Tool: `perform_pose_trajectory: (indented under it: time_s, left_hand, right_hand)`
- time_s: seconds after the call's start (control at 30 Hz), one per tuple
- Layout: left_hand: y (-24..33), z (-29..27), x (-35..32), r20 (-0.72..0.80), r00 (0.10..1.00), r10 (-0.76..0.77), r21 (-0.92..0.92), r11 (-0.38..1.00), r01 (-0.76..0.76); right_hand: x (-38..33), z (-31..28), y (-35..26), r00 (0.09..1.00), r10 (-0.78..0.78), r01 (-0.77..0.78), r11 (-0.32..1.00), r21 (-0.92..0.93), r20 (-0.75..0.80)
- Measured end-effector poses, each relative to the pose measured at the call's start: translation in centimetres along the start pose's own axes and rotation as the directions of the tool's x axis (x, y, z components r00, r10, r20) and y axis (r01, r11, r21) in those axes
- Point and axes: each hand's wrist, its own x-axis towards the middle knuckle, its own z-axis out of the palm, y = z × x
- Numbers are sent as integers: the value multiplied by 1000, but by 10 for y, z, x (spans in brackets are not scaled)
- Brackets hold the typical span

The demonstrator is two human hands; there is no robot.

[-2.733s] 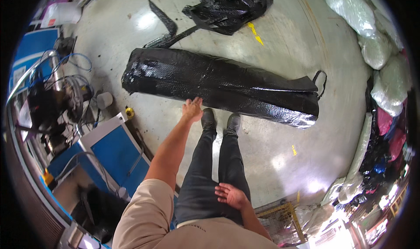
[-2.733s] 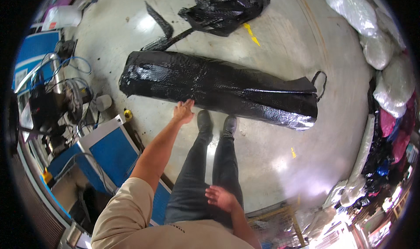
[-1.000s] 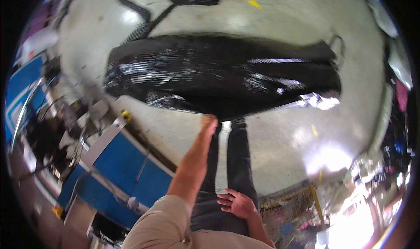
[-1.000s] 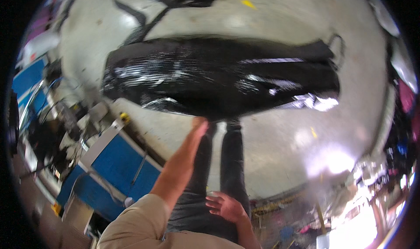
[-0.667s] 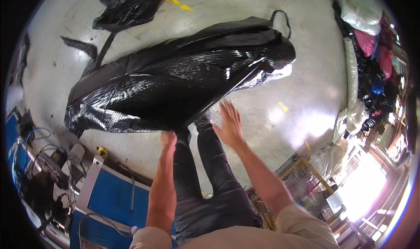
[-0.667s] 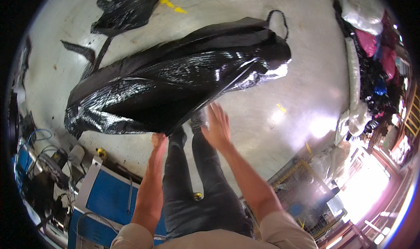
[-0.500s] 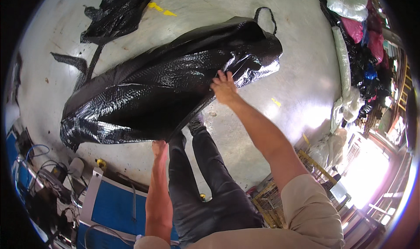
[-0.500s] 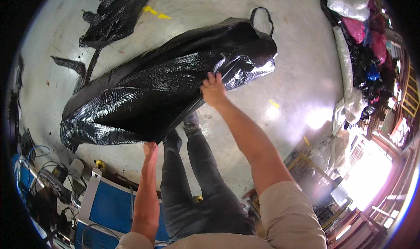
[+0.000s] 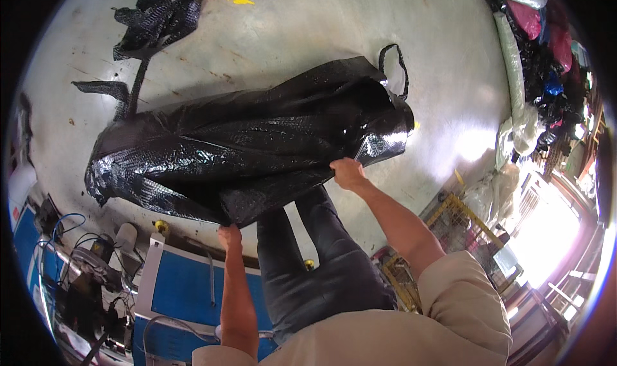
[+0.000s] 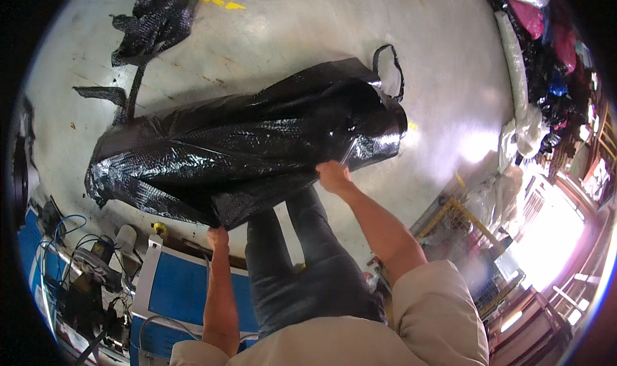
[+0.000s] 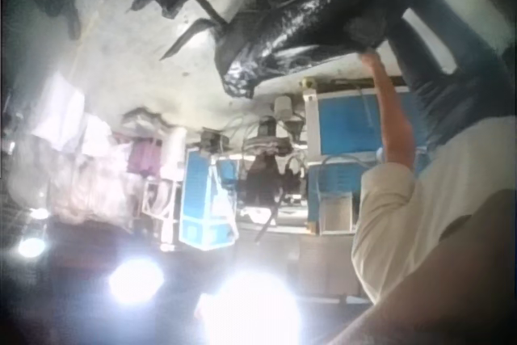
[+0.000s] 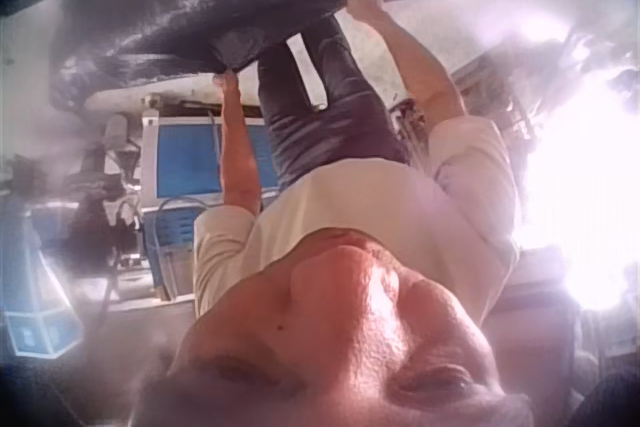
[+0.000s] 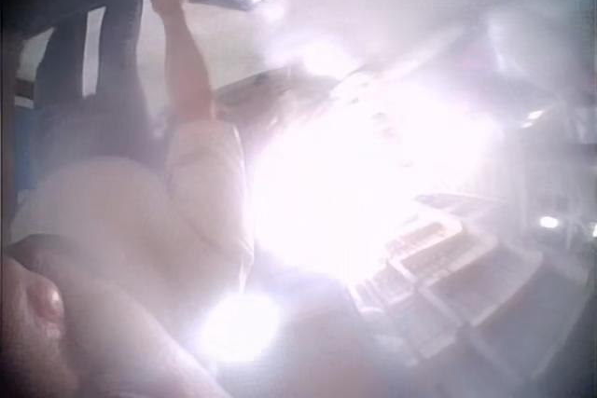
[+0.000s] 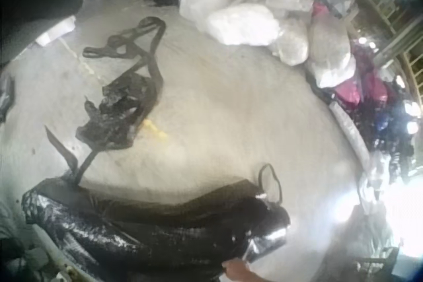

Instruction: The person operates a blue industrial machine labeled DPM-01 in a warehouse setting. They repeatedly place white rectangular blocks into the machine's hopper and handle large black woven bags, pushing them into the machine's opening. The person also adjusts the machine's metal chute and interacts with the control panel.

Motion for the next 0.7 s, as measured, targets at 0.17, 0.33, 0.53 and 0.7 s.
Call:
perform_pose_trajectory:
  time_s: [0.17,0.33,0.53,0.7]
  left_hand:
    - [205,-75,-101,-355,702,618,274,786,-554]
    - [344,32,-150,266,373,889,-35,395,-918]
    - [360,183,-213,783,450,429,-110,807,-580]
    - [351,235,-216,814,466,347,-489,842,227]
  right_hand:
    - [-39,77,-35,977,171,-190,970,155,128]
    - [-70,116,-53,982,181,-161,952,261,-52]
    - [-81,117,-60,963,259,-174,807,564,-74]
    - [-100,125,-71,925,363,-317,561,765,117]
